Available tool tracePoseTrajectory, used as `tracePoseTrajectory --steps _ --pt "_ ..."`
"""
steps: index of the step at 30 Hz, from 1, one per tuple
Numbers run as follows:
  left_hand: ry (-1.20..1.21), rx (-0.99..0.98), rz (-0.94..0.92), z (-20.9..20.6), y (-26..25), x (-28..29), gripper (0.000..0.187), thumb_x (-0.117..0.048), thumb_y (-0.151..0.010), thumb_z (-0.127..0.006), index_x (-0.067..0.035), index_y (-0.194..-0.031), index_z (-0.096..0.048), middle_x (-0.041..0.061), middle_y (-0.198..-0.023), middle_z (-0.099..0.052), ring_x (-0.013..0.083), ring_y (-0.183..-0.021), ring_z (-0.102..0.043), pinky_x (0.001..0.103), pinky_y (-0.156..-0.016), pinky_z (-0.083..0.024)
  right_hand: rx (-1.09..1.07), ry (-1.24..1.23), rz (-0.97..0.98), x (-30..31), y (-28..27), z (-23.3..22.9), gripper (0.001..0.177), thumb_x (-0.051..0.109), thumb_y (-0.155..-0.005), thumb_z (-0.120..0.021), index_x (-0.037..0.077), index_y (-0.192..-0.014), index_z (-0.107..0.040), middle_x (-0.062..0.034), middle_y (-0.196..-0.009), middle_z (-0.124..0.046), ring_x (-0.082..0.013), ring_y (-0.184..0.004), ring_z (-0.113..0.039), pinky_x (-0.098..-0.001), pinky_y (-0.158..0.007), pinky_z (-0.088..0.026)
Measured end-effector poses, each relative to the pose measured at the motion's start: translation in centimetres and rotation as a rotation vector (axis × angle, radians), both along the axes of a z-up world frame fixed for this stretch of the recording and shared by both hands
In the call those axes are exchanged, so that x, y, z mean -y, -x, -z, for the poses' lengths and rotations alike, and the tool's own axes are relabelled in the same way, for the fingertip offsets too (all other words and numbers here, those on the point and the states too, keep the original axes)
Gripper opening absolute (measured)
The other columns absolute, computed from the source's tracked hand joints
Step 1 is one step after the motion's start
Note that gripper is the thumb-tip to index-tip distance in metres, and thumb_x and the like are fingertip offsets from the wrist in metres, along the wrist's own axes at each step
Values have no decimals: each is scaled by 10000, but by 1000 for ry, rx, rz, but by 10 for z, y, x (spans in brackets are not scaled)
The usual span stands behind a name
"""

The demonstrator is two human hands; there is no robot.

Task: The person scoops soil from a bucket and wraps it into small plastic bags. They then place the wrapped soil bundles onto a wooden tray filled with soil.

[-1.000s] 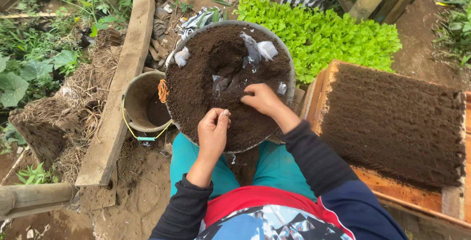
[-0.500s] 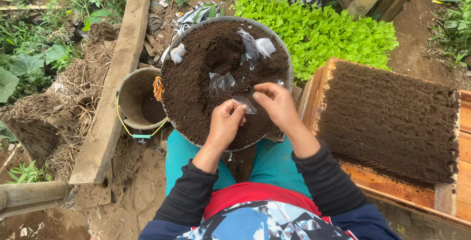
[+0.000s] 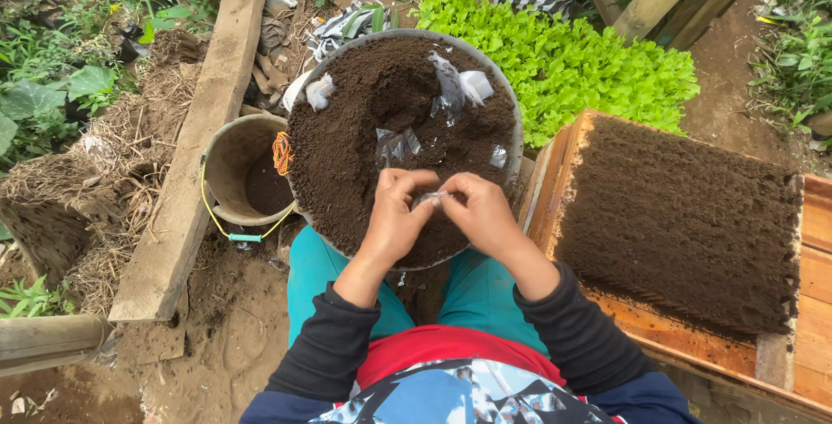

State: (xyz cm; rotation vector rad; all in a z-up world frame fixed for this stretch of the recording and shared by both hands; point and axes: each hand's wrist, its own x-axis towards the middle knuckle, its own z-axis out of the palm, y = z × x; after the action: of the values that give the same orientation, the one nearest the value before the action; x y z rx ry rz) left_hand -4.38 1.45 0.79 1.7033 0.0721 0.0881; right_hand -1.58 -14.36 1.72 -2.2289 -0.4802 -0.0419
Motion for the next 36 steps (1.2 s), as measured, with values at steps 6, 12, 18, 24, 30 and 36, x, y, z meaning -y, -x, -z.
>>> tracePoseTrajectory --steps 6,12,18,24,30,36 --pt "-64 155 -146 -15 -17 -21 168 -5 -768 -626 -126 -841 -716 15 -705 -622 102 -676 -517 238 -615 -462 164 718 -241 -35 0 10 394 234 -692 -711 110 -1056 -626 -115 -995 -601 -315 -960 -563 -399 -739 -504" --pt "320 101 -168 -18 -14 -32 164 71 -741 -582 -43 -852 -540 52 -608 -553 64 -487 -480 161 -394 -382 158 711 -4 -46 -38 66 304 115 -732 -609 106 -1036 -604 -125 -876 -539 -349 -778 -588 -395 -571 -522" --pt "130 169 -92 -16 -9 -37 238 65 -780 -504 -85 -875 -663 49 -689 -589 90 -669 -528 239 -595 -444 -572 -360 35 -28 -79 121 454 16 -675 -659 -2 -1123 -590 -200 -1006 -633 -358 -913 -617 -430 -759 -527" --pt "-261 47 -55 -25 -12 -17 173 -82 -826 -579 -159 -933 -690 84 -839 -694 244 -796 -656 378 -702 -513 -749 -1206 165 -26 -55 -7 261 16 -751 -701 82 -978 -592 -177 -895 -655 -333 -735 -676 -428 -598 -585" --pt "-370 -59 -12 4 -21 23 137 -50 -794 -552 -71 -862 -669 177 -768 -676 406 -796 -645 444 -684 -517 -480 -1371 241 -36 -64 -12 183 -49 -783 -651 51 -932 -612 -195 -878 -669 -344 -792 -683 -466 -646 -593" --pt "-171 -68 -28 27 -30 33 243 15 -791 -514 -44 -939 -697 203 -878 -679 412 -937 -617 481 -784 -506 -439 -1353 298 -32 -47 -6 298 -133 -732 -536 -15 -990 -629 -207 -898 -657 -337 -869 -668 -484 -751 -584"
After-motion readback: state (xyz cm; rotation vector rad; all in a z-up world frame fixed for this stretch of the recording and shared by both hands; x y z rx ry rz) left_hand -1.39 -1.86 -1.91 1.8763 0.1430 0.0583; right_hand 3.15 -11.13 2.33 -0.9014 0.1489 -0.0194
